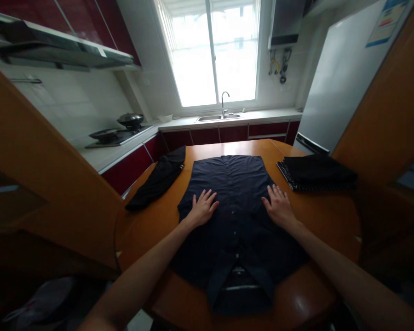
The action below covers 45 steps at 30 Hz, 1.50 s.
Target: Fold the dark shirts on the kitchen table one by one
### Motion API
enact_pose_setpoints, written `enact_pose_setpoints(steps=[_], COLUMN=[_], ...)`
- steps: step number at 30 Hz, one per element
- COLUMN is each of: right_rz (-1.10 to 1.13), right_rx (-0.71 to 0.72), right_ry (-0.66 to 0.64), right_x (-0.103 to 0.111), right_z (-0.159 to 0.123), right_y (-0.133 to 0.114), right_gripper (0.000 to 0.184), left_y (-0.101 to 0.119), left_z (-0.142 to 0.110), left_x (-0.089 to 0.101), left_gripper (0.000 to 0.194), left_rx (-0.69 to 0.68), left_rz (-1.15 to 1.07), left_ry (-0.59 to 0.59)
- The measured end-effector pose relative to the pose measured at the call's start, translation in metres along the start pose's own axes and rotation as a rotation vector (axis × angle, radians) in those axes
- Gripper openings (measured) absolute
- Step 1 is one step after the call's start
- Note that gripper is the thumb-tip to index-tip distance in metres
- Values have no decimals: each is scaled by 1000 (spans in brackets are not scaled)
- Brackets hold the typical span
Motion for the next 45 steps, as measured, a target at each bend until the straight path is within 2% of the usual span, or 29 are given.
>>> enact_pose_setpoints(steps=[4, 6, 11, 15, 17, 19, 22, 26, 29, 32, 35, 38, 40, 45], right_rz=[-103, -124, -106, -47, 10, 84, 207, 328, 360, 386, 396, 388, 379, 417], right_rx=[-54, -63, -71, -5, 53, 102, 243, 533, 701, 806, 846, 842, 843, 852], right_ry=[-87, -107, -101, -25, -8, -27, -78, -254, -457, -609, -662, -633, -600, -520], right_x=[-15, -20, -24, -12, 0, 13, 34, 51, 55, 55, 53, 51, 50, 51], right_z=[1, 1, 0, 1, 2, 2, -15, -79, -136, -174, -189, -191, -192, -194], right_y=[12, 14, 16, 10, 5, 3, -5, -22, -32, -35, -35, -33, -33, -32], right_gripper=[71, 72, 72, 69, 65, 61, 59, 60, 68, 87, 97, 85, 74, 55], left_y=[-14, -17, -16, -15, -12, -2, 29, 91, 126, 143, 145, 139, 135, 131], left_z=[-8, -11, -12, -13, -13, -14, -23, -64, -105, -139, -161, -173, -178, -185], left_x=[0, 0, -2, 1, 11, 26, 46, 60, 59, 47, 35, 26, 21, 18], left_gripper=[69, 74, 75, 75, 72, 65, 58, 61, 63, 75, 94, 105, 105, 78], left_rx=[236, 293, 307, 277, 233, 133, -136, -517, -655, -696, -697, -676, -658, -618], left_rz=[51, 43, 6, -18, 14, 61, 36, -116, -206, -280, -318, -310, -296, -291], left_ry=[-13, -23, -36, -4, 17, 22, -36, -121, -145, -203, -264, -277, -270, -166])
Point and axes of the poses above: each hand's wrist, its own z-axis towards the middle knuckle, its own x-axis out of the back of the hand, y = z × x, the point moved 7 cm from there along z, towards the middle knuckle, and after that the axes turned 12 degrees about -x, right-handed, at the moved point
